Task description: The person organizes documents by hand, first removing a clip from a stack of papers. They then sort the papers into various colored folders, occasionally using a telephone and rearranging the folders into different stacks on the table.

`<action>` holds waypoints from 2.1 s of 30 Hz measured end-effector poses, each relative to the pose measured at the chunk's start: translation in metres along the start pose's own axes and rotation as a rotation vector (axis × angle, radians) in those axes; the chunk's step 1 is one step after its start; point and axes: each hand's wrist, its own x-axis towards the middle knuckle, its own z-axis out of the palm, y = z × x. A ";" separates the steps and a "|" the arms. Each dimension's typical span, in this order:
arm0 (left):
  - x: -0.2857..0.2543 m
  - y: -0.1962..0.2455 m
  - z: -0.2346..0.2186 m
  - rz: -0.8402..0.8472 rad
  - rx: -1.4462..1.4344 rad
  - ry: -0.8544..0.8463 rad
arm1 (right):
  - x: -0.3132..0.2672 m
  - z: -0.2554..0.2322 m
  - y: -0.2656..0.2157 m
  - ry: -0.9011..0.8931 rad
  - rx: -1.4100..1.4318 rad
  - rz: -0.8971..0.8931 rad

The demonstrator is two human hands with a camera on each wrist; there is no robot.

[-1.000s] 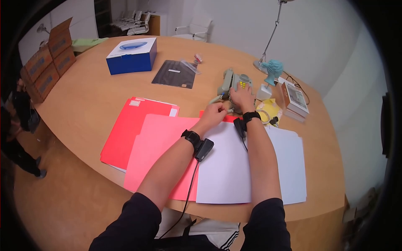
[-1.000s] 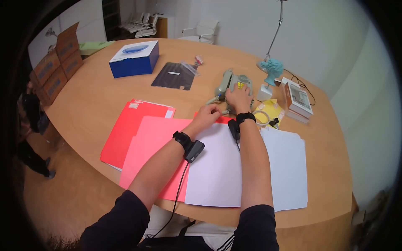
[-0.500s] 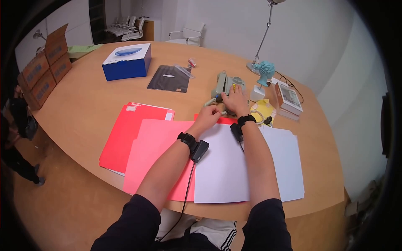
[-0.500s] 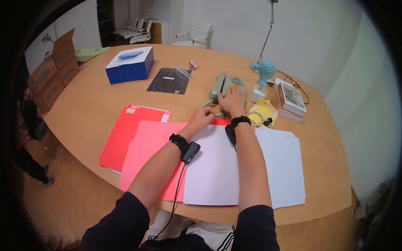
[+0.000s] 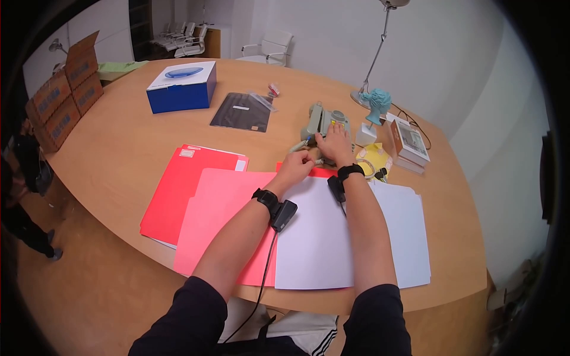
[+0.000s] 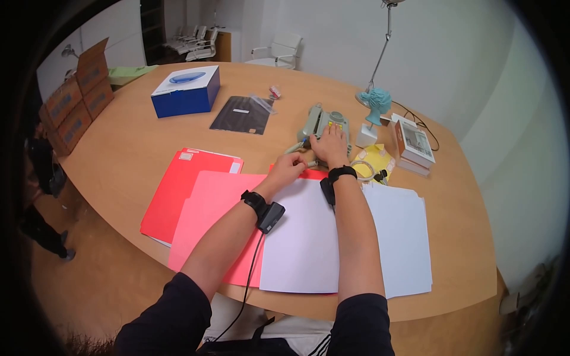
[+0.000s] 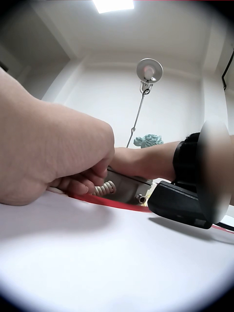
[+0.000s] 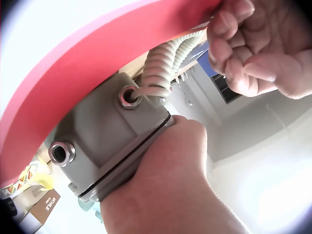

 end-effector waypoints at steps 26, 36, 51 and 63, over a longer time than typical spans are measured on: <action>-0.001 0.004 -0.001 -0.011 0.000 0.010 | -0.001 -0.002 -0.002 0.004 0.060 0.079; -0.001 0.003 0.000 -0.013 0.003 0.003 | -0.006 -0.008 -0.004 0.002 0.043 0.084; -0.003 0.007 -0.002 -0.017 0.015 -0.010 | -0.006 -0.005 -0.005 0.032 0.059 0.082; -0.002 0.004 -0.001 -0.016 0.011 0.005 | -0.006 -0.003 -0.004 0.039 0.052 0.095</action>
